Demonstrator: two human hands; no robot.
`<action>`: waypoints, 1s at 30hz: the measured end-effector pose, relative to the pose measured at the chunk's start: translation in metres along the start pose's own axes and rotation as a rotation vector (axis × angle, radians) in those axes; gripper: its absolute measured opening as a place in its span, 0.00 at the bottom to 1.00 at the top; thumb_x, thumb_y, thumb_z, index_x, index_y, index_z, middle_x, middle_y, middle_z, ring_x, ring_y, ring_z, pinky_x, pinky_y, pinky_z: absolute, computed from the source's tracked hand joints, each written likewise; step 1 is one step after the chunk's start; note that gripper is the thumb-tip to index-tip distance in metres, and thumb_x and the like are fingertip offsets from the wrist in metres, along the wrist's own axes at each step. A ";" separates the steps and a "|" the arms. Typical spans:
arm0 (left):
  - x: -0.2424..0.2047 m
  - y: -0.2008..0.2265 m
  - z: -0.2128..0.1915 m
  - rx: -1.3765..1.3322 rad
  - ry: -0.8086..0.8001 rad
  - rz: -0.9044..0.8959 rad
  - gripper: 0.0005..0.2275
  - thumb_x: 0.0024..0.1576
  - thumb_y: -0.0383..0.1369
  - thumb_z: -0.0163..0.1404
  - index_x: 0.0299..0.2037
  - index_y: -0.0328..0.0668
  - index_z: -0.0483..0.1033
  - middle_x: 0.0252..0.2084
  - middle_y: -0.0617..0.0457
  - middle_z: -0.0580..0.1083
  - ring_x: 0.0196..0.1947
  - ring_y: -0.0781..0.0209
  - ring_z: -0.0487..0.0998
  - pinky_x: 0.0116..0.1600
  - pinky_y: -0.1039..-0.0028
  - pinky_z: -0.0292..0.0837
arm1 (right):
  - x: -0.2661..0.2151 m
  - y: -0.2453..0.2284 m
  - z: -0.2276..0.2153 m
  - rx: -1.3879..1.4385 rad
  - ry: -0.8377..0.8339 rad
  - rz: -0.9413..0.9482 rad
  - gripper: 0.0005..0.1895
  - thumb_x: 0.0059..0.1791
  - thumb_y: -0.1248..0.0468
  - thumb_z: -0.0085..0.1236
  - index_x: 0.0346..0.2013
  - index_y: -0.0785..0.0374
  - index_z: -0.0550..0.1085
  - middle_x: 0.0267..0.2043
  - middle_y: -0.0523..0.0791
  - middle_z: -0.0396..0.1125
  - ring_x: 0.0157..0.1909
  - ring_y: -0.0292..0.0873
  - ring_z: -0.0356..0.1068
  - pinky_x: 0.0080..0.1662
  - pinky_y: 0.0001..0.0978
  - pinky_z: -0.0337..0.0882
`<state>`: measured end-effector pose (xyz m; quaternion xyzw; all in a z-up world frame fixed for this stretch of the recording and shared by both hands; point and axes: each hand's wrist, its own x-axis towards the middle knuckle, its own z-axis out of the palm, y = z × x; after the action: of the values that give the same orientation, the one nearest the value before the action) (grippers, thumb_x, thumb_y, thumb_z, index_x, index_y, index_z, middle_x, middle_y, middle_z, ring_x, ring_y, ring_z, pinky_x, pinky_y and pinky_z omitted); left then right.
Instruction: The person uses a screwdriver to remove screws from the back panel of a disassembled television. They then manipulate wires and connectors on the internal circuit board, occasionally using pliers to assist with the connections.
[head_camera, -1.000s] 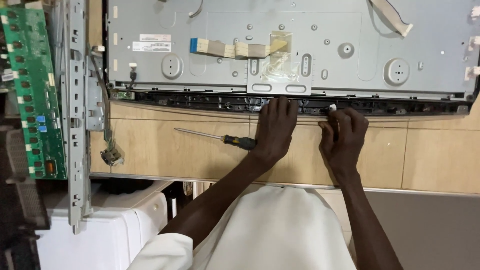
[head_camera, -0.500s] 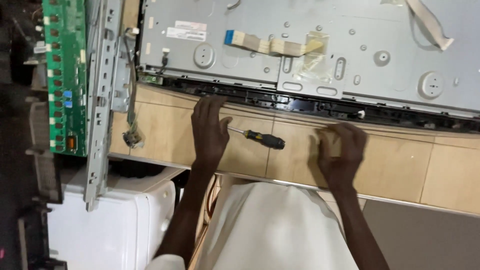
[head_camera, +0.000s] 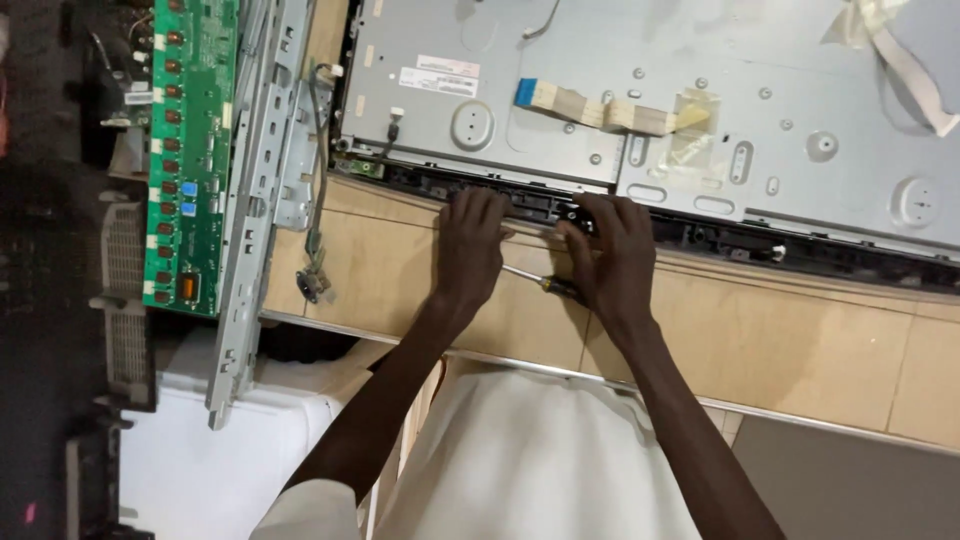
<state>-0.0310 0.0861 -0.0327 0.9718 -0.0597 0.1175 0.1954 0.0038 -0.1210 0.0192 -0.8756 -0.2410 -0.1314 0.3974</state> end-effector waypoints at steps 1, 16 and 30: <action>0.000 0.000 0.001 0.000 -0.002 -0.006 0.11 0.58 0.34 0.52 0.50 0.47 0.70 0.47 0.52 0.67 0.55 0.47 0.68 0.53 0.58 0.64 | 0.001 0.004 0.004 0.003 -0.006 0.001 0.16 0.55 0.58 0.61 0.55 0.62 0.74 0.42 0.51 0.65 0.46 0.61 0.68 0.50 0.53 0.68; -0.018 -0.038 -0.046 -0.377 0.295 -0.152 0.09 0.65 0.39 0.47 0.48 0.46 0.73 0.44 0.51 0.70 0.55 0.46 0.72 0.64 0.57 0.64 | -0.002 0.012 0.020 -0.190 -0.095 0.104 0.09 0.59 0.56 0.60 0.44 0.59 0.79 0.33 0.47 0.66 0.39 0.57 0.70 0.45 0.47 0.71; -0.013 -0.096 -0.118 -0.327 0.243 -0.600 0.28 0.55 0.13 0.52 0.67 0.36 0.63 0.62 0.45 0.64 0.52 0.49 0.82 0.42 0.65 0.77 | 0.007 -0.016 0.013 -0.131 -0.119 0.117 0.06 0.61 0.67 0.61 0.45 0.68 0.81 0.36 0.48 0.71 0.40 0.47 0.66 0.40 0.39 0.64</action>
<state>-0.0522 0.2215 0.0343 0.8808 0.2339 0.1585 0.3799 0.0020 -0.0998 0.0238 -0.9187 -0.2034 -0.0713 0.3311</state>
